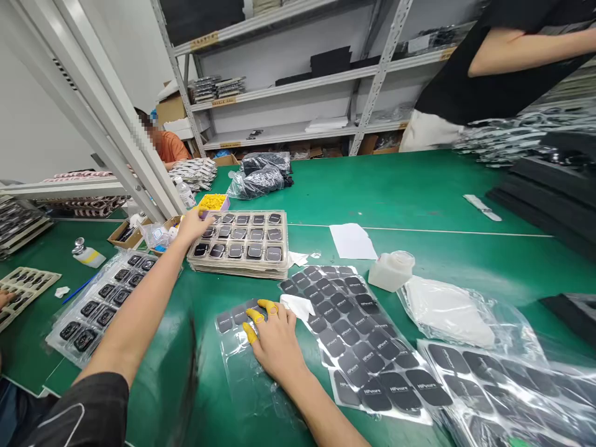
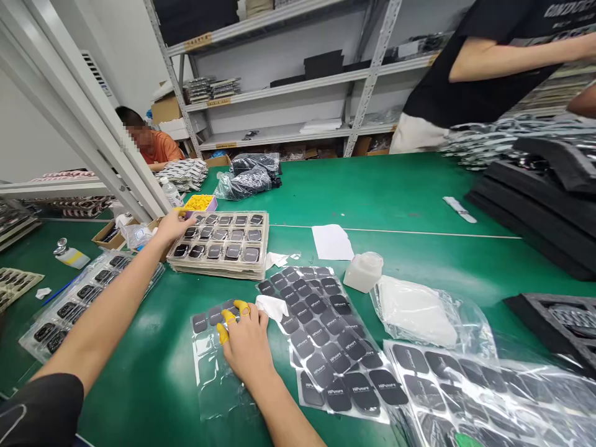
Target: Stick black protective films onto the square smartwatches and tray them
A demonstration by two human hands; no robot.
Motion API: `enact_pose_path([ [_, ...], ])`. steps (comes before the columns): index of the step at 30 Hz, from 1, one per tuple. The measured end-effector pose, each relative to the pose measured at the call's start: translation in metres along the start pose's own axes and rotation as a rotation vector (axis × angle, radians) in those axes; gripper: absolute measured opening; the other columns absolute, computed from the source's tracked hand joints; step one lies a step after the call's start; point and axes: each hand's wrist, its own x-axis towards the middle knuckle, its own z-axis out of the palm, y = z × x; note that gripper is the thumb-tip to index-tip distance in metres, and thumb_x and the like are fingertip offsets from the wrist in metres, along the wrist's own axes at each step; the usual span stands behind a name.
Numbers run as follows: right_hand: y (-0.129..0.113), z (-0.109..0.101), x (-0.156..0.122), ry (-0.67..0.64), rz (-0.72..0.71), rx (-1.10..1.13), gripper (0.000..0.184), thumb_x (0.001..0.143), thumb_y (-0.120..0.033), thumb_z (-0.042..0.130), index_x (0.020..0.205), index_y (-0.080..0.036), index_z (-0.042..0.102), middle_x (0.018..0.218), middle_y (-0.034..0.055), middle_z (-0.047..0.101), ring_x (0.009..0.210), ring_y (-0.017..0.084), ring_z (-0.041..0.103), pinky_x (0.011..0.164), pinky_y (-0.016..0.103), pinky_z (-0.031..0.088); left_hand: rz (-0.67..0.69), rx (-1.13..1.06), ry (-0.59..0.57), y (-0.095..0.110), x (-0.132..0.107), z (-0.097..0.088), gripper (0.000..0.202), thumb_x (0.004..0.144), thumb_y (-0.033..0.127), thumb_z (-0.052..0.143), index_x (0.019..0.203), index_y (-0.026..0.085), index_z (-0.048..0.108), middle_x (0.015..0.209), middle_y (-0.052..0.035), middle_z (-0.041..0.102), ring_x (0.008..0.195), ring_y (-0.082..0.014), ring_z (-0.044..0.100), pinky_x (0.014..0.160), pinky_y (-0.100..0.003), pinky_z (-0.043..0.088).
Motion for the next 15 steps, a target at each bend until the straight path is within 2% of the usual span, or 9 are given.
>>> enact_pose_path([
  [3, 0.003, -0.002, -0.002, -0.014, 0.003, 0.022, 0.03, 0.1, -0.031, 0.049, 0.121, -0.022, 0.069, 0.129, 0.0167, 0.062, 0.125, 0.032, 0.052, 0.101, 0.053, 0.04, 0.023, -0.039, 0.093, -0.009, -0.099, 0.023, 0.058, 0.094, 0.053, 0.054, 0.139, 0.016, 0.053, 0.136, -0.0148, 0.062, 0.124, -0.0277, 0.059, 0.107, -0.039, 0.043],
  [4, 0.004, -0.002, -0.002, -0.03, -0.02, 0.02, 0.034, 0.101, -0.035, 0.048, 0.126, -0.023, 0.067, 0.135, 0.0174, 0.06, 0.132, 0.032, 0.048, 0.105, 0.056, 0.036, 0.059, -0.017, 0.184, -0.013, -0.135, 0.034, 0.058, 0.094, 0.054, 0.053, 0.136, 0.014, 0.055, 0.138, -0.0167, 0.06, 0.13, -0.0303, 0.054, 0.112, -0.044, 0.039],
  [6, 0.005, -0.002, -0.003, -0.083, -0.11, 0.002, 0.047, 0.101, -0.05, 0.046, 0.14, -0.026, 0.058, 0.149, 0.0174, 0.051, 0.144, 0.033, 0.038, 0.114, 0.062, 0.024, 0.035, 0.055, 0.329, -0.022, -0.202, 0.058, 0.062, 0.092, 0.055, 0.057, 0.135, 0.01, 0.057, 0.144, -0.0233, 0.052, 0.138, -0.0368, 0.044, 0.116, -0.053, 0.033],
  [7, 0.004, -0.002, -0.004, -0.115, -0.158, -0.011, 0.055, 0.099, -0.058, 0.045, 0.145, -0.027, 0.053, 0.154, 0.0172, 0.046, 0.148, 0.032, 0.033, 0.117, 0.063, 0.017, 0.004, 0.069, 0.363, -0.025, -0.23, 0.068, 0.062, 0.091, 0.056, 0.058, 0.134, 0.011, 0.058, 0.145, -0.0243, 0.051, 0.138, -0.0382, 0.044, 0.116, -0.056, 0.033],
  [8, 0.002, -0.001, -0.004, -0.142, -0.186, -0.028, 0.062, 0.098, -0.062, 0.044, 0.149, -0.027, 0.048, 0.157, 0.0174, 0.042, 0.15, 0.032, 0.029, 0.119, 0.064, 0.011, -0.001, 0.068, 0.349, -0.027, -0.253, 0.076, 0.059, 0.091, 0.055, 0.057, 0.132, 0.013, 0.06, 0.144, -0.0234, 0.052, 0.137, -0.0378, 0.046, 0.115, -0.056, 0.035],
  [9, 0.0, 0.0, -0.004, -0.156, -0.178, -0.051, 0.066, 0.097, -0.063, 0.044, 0.151, -0.025, 0.045, 0.158, 0.0186, 0.04, 0.151, 0.032, 0.027, 0.12, 0.063, 0.008, 0.016, 0.053, 0.302, -0.028, -0.271, 0.082, 0.055, 0.092, 0.054, 0.056, 0.132, 0.015, 0.06, 0.142, -0.0217, 0.054, 0.136, -0.0365, 0.048, 0.114, -0.056, 0.037],
  [11, -0.004, 0.001, -0.003, -0.142, -0.059, -0.106, 0.064, 0.101, -0.053, 0.042, 0.152, -0.015, 0.043, 0.157, 0.0223, 0.04, 0.152, 0.033, 0.025, 0.121, 0.061, 0.006, 0.089, 0.028, 0.164, -0.026, -0.293, 0.086, 0.053, 0.092, 0.053, 0.057, 0.132, 0.018, 0.061, 0.142, -0.0192, 0.057, 0.137, -0.0356, 0.049, 0.115, -0.056, 0.037],
  [13, -0.006, -0.002, -0.003, -0.122, 0.083, -0.129, 0.06, 0.103, -0.041, 0.038, 0.152, -0.006, 0.04, 0.156, 0.0245, 0.04, 0.151, 0.033, 0.027, 0.122, 0.059, 0.008, 0.141, 0.029, 0.049, -0.02, -0.301, 0.083, 0.059, 0.089, 0.055, 0.061, 0.135, 0.018, 0.06, 0.147, -0.0195, 0.054, 0.143, -0.0379, 0.042, 0.117, -0.057, 0.034],
  [15, -0.004, -0.008, -0.006, -0.132, 0.163, -0.1, 0.059, 0.104, -0.037, 0.034, 0.153, -0.004, 0.037, 0.155, 0.0239, 0.043, 0.15, 0.032, 0.029, 0.121, 0.059, 0.012, 0.132, 0.038, -0.018, -0.014, -0.3, 0.076, 0.064, 0.085, 0.058, 0.065, 0.136, 0.019, 0.062, 0.151, -0.02, 0.05, 0.146, -0.0407, 0.036, 0.117, -0.059, 0.033],
])
